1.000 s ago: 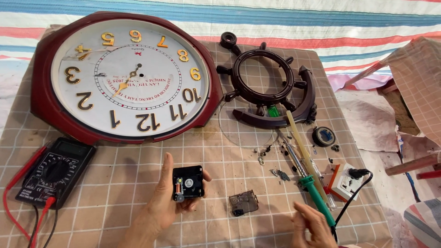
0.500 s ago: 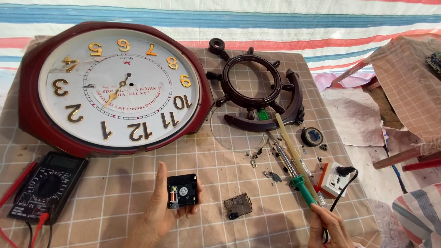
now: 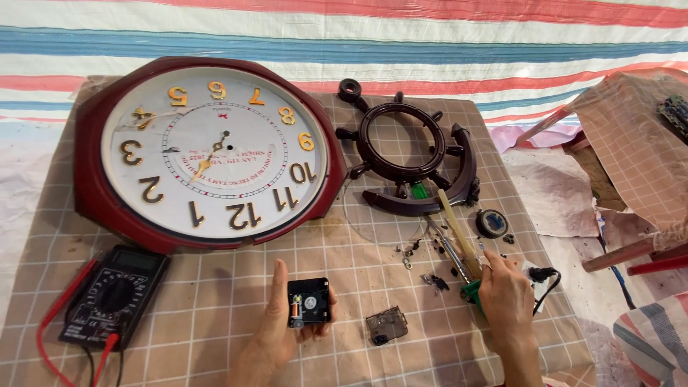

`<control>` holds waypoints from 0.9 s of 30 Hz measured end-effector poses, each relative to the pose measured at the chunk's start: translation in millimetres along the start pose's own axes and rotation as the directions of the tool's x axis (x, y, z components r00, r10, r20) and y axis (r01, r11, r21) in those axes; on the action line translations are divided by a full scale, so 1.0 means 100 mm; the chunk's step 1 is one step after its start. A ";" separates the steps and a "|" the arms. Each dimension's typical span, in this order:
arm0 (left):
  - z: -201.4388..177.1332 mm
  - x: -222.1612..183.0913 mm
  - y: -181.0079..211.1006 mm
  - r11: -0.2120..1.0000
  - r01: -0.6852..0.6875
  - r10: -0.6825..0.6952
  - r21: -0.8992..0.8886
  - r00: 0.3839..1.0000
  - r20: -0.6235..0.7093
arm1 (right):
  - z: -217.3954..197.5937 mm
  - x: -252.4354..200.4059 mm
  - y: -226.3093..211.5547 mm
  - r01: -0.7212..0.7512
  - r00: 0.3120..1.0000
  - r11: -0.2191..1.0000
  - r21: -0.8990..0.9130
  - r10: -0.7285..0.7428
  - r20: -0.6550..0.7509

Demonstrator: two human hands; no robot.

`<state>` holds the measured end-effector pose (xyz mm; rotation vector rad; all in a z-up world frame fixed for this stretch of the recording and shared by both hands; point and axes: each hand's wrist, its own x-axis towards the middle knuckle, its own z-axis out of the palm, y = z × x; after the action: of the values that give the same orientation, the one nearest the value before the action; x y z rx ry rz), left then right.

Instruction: Disassembling a wall clock to inspect or repair the internal mechanism and electronics

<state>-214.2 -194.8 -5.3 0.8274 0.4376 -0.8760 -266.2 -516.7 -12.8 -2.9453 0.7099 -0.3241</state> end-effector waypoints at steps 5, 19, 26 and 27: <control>0.00 -0.05 0.05 1.000 0.003 -0.003 -0.003 1.000 0.008 | -0.12 0.09 -0.16 -0.104 0.982 0.985 -0.136 0.123 0.141; 0.02 -0.05 0.05 0.999 0.000 0.000 -0.037 1.000 0.007 | 0.05 -0.01 0.05 -0.132 0.990 0.991 0.006 0.131 0.048; 0.02 -0.04 0.03 0.998 -0.056 0.058 -0.043 0.997 0.054 | -0.15 -0.64 -0.47 -0.041 0.846 0.807 0.589 0.342 -0.410; 0.03 -0.05 0.05 0.996 -0.067 0.070 -0.051 0.995 0.073 | -0.17 -0.73 -0.59 -0.150 0.800 0.616 0.774 0.535 -0.271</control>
<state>-213.5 -193.1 2.2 0.7579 0.3614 -0.8268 -307.4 -432.0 -1.6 -1.8972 0.9253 -1.0491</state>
